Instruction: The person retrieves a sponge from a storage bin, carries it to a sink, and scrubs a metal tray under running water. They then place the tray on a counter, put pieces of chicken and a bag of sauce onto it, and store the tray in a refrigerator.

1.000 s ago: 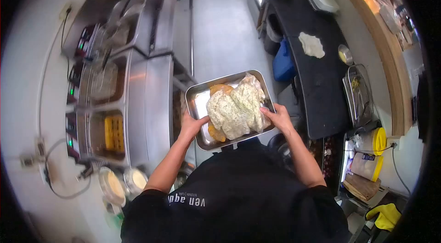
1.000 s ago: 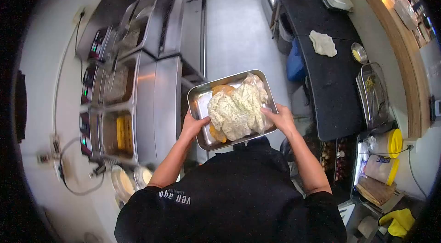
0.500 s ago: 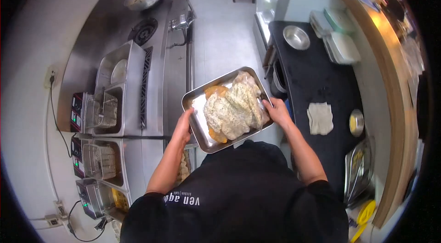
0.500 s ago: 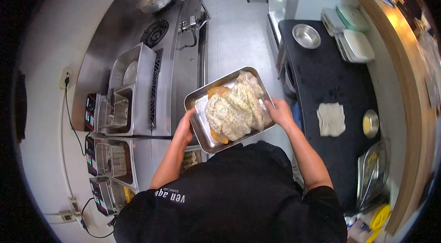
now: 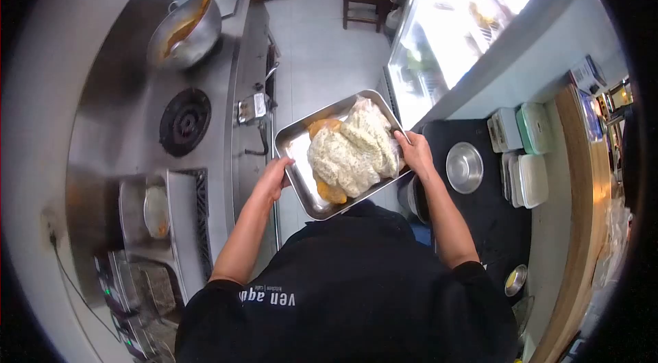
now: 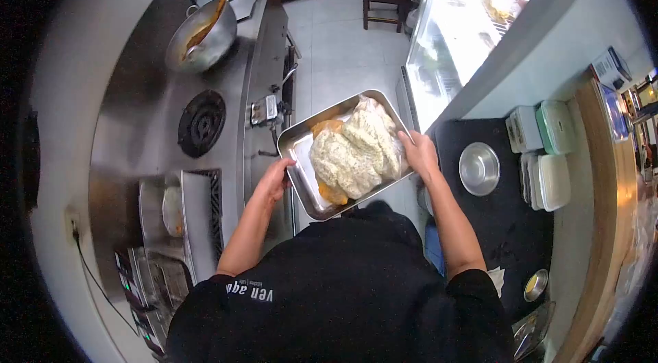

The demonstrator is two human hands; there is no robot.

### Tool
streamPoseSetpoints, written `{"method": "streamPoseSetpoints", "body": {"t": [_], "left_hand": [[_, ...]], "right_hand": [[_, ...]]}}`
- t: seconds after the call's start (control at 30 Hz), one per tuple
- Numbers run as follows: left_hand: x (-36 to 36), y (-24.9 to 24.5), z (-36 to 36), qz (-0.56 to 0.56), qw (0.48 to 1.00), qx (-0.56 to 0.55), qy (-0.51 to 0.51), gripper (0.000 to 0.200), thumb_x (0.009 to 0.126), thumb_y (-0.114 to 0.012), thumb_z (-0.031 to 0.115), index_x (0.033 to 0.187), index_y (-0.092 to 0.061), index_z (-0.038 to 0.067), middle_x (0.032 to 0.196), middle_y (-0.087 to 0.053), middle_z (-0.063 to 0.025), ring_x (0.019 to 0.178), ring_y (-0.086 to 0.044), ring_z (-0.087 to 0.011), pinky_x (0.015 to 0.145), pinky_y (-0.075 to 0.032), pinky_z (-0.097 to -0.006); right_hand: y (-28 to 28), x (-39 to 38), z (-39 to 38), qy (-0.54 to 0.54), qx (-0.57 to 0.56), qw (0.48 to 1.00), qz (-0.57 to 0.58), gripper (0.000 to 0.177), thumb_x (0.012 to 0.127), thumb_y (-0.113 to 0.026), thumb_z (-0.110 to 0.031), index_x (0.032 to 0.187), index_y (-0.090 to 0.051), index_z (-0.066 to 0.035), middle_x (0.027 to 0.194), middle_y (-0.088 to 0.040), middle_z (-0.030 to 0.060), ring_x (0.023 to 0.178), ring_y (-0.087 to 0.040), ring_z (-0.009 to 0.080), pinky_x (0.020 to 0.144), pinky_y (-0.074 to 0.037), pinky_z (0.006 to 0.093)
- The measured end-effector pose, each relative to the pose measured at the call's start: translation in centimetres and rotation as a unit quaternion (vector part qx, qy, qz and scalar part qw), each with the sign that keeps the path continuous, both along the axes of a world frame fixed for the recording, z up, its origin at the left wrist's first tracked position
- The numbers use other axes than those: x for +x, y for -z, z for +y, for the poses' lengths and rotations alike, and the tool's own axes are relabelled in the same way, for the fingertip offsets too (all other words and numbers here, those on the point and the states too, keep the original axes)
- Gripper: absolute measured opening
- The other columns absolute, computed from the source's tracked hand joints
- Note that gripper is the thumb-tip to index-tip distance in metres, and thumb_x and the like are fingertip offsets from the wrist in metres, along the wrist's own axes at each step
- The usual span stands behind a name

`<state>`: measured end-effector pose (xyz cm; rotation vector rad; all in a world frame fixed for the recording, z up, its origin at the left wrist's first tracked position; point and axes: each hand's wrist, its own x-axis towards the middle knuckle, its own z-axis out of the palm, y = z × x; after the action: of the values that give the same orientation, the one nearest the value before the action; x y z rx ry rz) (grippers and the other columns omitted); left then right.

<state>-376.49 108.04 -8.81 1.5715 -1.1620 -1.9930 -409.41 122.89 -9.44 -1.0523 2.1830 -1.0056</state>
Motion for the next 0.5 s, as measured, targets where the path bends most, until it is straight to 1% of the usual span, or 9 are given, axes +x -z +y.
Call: {"method": "streamPoseSetpoints", "body": {"t": [0.03,0.1,0.17,0.23,0.3,0.33,0.43,0.47,0.5], "left_hand": [[-2.2,-0.5,-2.5,0.001,1.000,-0.003,0.020,0.027,0.082,-0.058,0.023,0.102,-0.060,0.005,0.084,-0.063,-0.0039,0.073,-0.064,-0.0141,0.068,-0.054,-0.0333],[-5.6,-0.8,-7.0,0.019,0.999,-0.014,0.033,0.028,0.085,-0.058,0.029,0.102,-0.061,0.007,0.084,-0.064,-0.0027,0.071,-0.063,-0.0134,0.066,-0.054,-0.0328],[-9.5,-0.9,-12.7,-0.012,0.998,-0.009,0.064,0.031,0.086,-0.057,0.032,0.103,-0.061,0.007,0.087,-0.065,-0.0026,0.072,-0.064,-0.0128,0.068,-0.054,-0.0331],[-13.1,-1.0,-18.3,-0.016,0.996,-0.024,0.085,0.034,0.087,-0.056,0.036,0.104,-0.061,0.007,0.088,-0.066,-0.0030,0.075,-0.064,-0.0123,0.067,-0.055,-0.0316],[-15.5,-0.9,-23.8,-0.029,0.994,-0.020,0.100,0.036,0.087,-0.057,0.036,0.105,-0.060,0.005,0.087,-0.066,-0.0033,0.075,-0.065,-0.0127,0.066,-0.056,-0.0304],[-17.6,-0.4,-27.4,-0.023,0.993,-0.028,0.109,0.036,0.086,-0.058,0.034,0.102,-0.061,0.003,0.087,-0.066,-0.0049,0.072,-0.066,-0.0144,0.063,-0.056,-0.0306],[-23.8,0.4,-37.2,-0.048,0.990,-0.042,0.124,0.032,0.083,-0.060,0.028,0.098,-0.062,0.000,0.087,-0.066,-0.0074,0.070,-0.066,-0.0173,0.063,-0.057,-0.0320],[-25.5,-0.1,-40.5,-0.036,0.992,-0.006,0.121,0.026,0.078,-0.060,0.019,0.093,-0.063,-0.002,0.087,-0.066,-0.0092,0.072,-0.066,-0.0201,0.066,-0.057,-0.0344],[-27.5,-0.7,-43.8,-0.035,0.992,-0.009,0.124,0.026,0.078,-0.060,0.019,0.093,-0.063,-0.002,0.087,-0.066,-0.0092,0.072,-0.066,-0.0201,0.066,-0.057,-0.0344]], "right_hand": [[0.1,-1.9,-1.7,0.019,-0.009,1.000,-0.022,0.043,0.089,-0.055,-0.040,0.089,-0.065,0.001,0.074,-0.061,0.0258,0.073,-0.061,0.0389,0.069,-0.045,0.0435],[0.4,-4.9,-5.5,0.040,-0.033,0.998,-0.017,0.043,0.090,-0.055,-0.040,0.089,-0.065,0.001,0.072,-0.061,0.0248,0.070,-0.061,0.0373,0.067,-0.045,0.0418],[0.5,-8.1,-9.5,0.062,-0.032,0.997,0.012,0.043,0.090,-0.055,-0.039,0.089,-0.065,0.002,0.071,-0.061,0.0238,0.067,-0.060,0.0347,0.065,-0.045,0.0405],[1.8,-11.4,-14.5,0.073,-0.066,0.995,-0.001,0.043,0.090,-0.055,-0.039,0.088,-0.067,0.002,0.067,-0.061,0.0220,0.064,-0.061,0.0320,0.064,-0.045,0.0401],[0.2,-13.3,-19.7,0.066,-0.039,0.995,-0.057,0.043,0.089,-0.057,-0.040,0.087,-0.068,0.002,0.064,-0.060,0.0210,0.062,-0.061,0.0302,0.063,-0.045,0.0403],[2.0,-16.2,-23.2,0.067,-0.064,0.993,-0.075,0.042,0.089,-0.058,-0.039,0.086,-0.068,0.001,0.063,-0.060,0.0202,0.060,-0.061,0.0292,0.062,-0.046,0.0399],[-1.0,-22.5,-33.0,0.071,-0.022,0.997,-0.023,0.042,0.088,-0.058,-0.039,0.086,-0.068,0.001,0.064,-0.060,0.0205,0.060,-0.060,0.0291,0.063,-0.046,0.0399],[-1.2,-24.4,-36.4,0.067,-0.050,0.996,-0.013,0.042,0.088,-0.057,-0.040,0.086,-0.068,0.000,0.065,-0.061,0.0194,0.061,-0.060,0.0296,0.063,-0.046,0.0407],[-1.8,-26.7,-40.0,0.070,-0.053,0.996,-0.013,0.042,0.088,-0.057,-0.040,0.086,-0.068,0.000,0.065,-0.061,0.0194,0.061,-0.060,0.0296,0.063,-0.046,0.0407]]}}
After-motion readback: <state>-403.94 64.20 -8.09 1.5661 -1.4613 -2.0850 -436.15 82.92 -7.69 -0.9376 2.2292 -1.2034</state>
